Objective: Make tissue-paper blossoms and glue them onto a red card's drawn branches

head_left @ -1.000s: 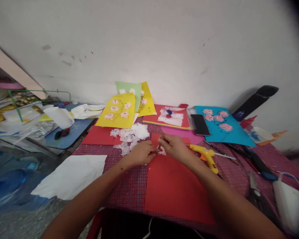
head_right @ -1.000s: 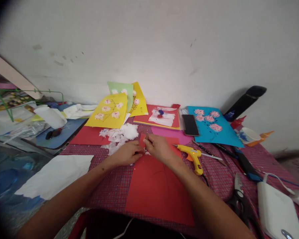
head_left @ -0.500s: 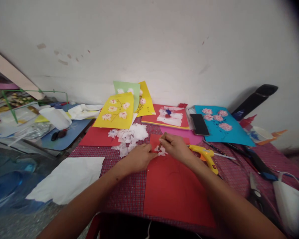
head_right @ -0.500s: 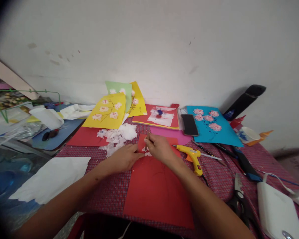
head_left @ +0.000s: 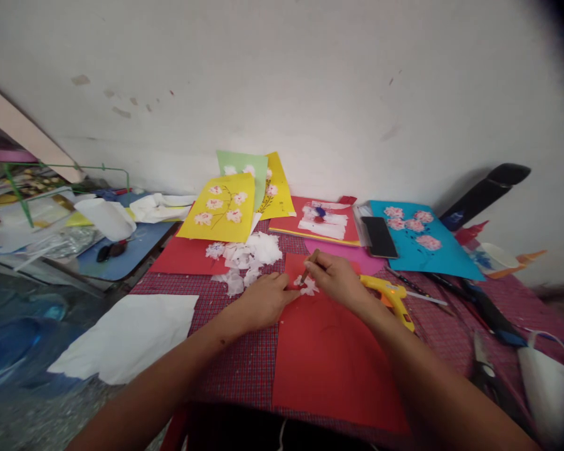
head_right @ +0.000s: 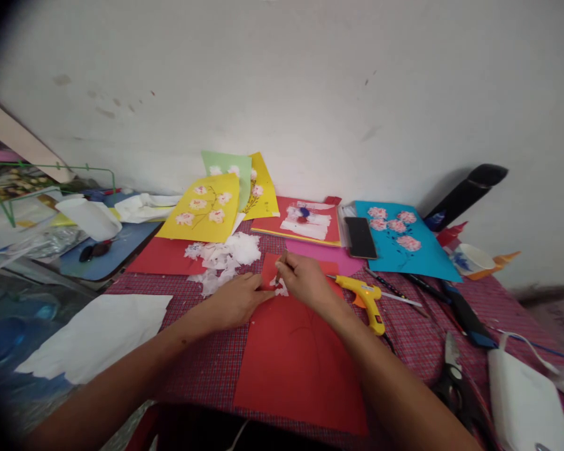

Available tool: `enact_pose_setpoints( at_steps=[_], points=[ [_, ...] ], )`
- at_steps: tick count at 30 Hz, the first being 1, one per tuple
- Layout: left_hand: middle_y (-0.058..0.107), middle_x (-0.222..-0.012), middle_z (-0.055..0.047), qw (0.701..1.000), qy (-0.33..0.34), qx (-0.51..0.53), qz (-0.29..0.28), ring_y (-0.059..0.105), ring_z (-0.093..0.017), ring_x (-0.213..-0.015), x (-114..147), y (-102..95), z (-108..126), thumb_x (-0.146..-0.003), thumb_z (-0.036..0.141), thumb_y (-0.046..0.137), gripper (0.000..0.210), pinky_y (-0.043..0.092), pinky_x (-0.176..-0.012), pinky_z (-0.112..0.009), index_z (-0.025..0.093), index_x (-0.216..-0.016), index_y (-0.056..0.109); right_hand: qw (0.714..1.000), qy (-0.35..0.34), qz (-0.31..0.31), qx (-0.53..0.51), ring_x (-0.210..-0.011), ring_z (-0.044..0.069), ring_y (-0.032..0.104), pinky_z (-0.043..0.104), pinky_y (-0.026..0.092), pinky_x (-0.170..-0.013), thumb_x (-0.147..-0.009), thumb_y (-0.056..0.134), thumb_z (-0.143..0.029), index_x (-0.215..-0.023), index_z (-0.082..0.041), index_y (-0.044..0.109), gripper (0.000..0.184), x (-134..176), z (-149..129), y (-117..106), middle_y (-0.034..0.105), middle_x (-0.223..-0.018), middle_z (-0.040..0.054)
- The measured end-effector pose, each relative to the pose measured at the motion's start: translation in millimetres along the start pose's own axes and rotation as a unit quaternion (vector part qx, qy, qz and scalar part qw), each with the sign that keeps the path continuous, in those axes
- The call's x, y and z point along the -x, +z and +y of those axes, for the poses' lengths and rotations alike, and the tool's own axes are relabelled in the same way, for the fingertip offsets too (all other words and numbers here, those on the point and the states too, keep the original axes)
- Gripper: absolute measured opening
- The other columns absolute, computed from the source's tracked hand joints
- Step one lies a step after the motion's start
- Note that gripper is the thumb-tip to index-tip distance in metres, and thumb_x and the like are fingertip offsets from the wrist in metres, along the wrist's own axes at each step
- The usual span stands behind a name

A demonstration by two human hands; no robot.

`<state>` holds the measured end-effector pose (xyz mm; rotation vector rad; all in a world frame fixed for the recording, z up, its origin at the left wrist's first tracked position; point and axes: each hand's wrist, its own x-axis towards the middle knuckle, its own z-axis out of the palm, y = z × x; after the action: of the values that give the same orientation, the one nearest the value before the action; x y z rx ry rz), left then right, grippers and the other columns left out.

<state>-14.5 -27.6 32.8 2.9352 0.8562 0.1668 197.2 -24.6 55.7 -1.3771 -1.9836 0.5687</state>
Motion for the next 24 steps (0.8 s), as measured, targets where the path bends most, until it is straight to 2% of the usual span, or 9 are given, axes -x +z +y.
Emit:
enact_pose_setpoints(
  at_steps=[7, 11, 16, 24],
  points=[
    [0.06, -0.101, -0.008, 1.0, -0.008, 0.008, 0.001, 0.055, -0.025, -0.094, 0, 7.4, -4, -0.09, 0.021, 0.05, 0.033, 0.043, -0.082, -0.035, 0.025, -0.121, 0.06, 0.998, -0.024, -0.029, 0.046, -0.061, 0.015, 0.056, 0.025, 0.036, -0.058, -0.094, 0.047, -0.026, -0.072, -0.021, 0.056, 0.024, 6, -12, 5, 0.064, -0.069, 0.0015],
    [0.061, -0.094, -0.008, 0.999, -0.024, 0.022, 0.001, 0.057, -0.022, -0.087, -1, 8.2, -9, -0.09, 0.018, 0.047, 0.022, 0.045, -0.081, -0.034, 0.019, -0.103, 0.064, 0.991, -0.064, -0.049, 0.109, -0.063, 0.015, 0.054, 0.026, 0.032, -0.059, -0.094, 0.048, -0.022, -0.073, -0.02, 0.056, 0.023, 11, -21, 6, 0.063, -0.072, 0.0028],
    [0.062, -0.097, -0.007, 0.996, -0.063, 0.054, 0.031, 0.058, -0.021, -0.092, -1, 6.5, -13, -0.09, 0.014, 0.043, 0.026, 0.046, -0.086, -0.033, 0.019, -0.109, 0.06, 0.993, -0.051, -0.037, 0.097, -0.059, 0.013, 0.051, 0.025, 0.03, -0.055, -0.094, 0.048, -0.021, -0.071, -0.02, 0.053, 0.023, 8, -19, 4, 0.06, -0.068, 0.0009],
    [0.06, -0.092, -0.007, 0.998, -0.054, 0.027, 0.024, 0.057, -0.021, -0.087, -4, 5.8, -8, -0.095, 0.019, 0.041, 0.026, 0.046, -0.078, -0.032, 0.02, -0.112, 0.06, 0.996, -0.046, -0.016, 0.073, -0.057, 0.013, 0.051, 0.025, 0.029, -0.054, -0.093, 0.049, -0.023, -0.067, -0.02, 0.052, 0.026, 8, -17, 5, 0.058, -0.064, -0.0004]
  ],
)
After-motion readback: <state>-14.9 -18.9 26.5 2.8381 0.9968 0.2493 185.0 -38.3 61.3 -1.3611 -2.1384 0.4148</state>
